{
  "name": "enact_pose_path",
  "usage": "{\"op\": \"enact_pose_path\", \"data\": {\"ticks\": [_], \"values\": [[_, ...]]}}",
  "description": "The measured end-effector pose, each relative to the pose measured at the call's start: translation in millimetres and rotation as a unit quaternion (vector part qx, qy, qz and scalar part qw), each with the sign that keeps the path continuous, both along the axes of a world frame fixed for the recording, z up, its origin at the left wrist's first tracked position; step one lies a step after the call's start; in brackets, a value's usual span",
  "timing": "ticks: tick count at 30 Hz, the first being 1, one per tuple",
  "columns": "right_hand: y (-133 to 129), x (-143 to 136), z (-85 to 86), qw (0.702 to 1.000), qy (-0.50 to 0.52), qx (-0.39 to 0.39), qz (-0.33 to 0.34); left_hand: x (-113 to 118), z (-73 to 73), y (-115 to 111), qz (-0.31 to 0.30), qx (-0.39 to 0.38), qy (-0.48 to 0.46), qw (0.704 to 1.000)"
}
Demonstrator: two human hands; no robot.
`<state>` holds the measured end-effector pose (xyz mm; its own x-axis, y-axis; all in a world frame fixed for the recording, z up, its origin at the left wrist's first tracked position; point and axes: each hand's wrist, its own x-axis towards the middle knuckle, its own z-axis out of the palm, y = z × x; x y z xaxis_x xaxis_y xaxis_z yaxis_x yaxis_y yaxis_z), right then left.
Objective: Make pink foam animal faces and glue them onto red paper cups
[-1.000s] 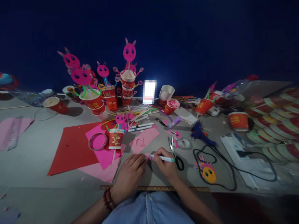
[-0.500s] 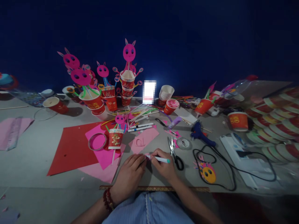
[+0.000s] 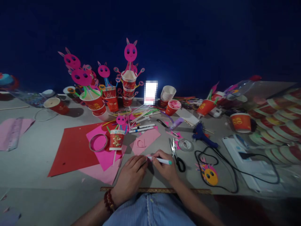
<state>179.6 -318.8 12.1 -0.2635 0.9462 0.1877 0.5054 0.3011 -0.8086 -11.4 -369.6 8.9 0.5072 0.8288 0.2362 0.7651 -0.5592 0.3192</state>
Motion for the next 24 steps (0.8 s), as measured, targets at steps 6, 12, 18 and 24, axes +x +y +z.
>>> {"op": "enact_pose_path", "data": {"ticks": [6, 12, 18, 24], "values": [[-0.1, 0.1, -0.8, 1.000, -0.004, 0.000, 0.002, 0.6, 2.9, 1.2, -0.001, 0.012, -0.004, 1.000], [0.2, -0.6, -1.8, 1.000, -0.008, 0.001, 0.001, 0.3, 4.3, 1.2, -0.002, 0.000, -0.003, 1.000], [0.3, -0.7, -2.6, 1.000, -0.010, 0.001, -0.001, 0.7, 5.0, 1.4, -0.003, 0.002, -0.008, 1.000], [0.2, -0.2, -1.6, 1.000, -0.011, 0.004, 0.000, 0.8, 3.3, 0.6, 0.002, -0.002, -0.006, 1.000]]}}
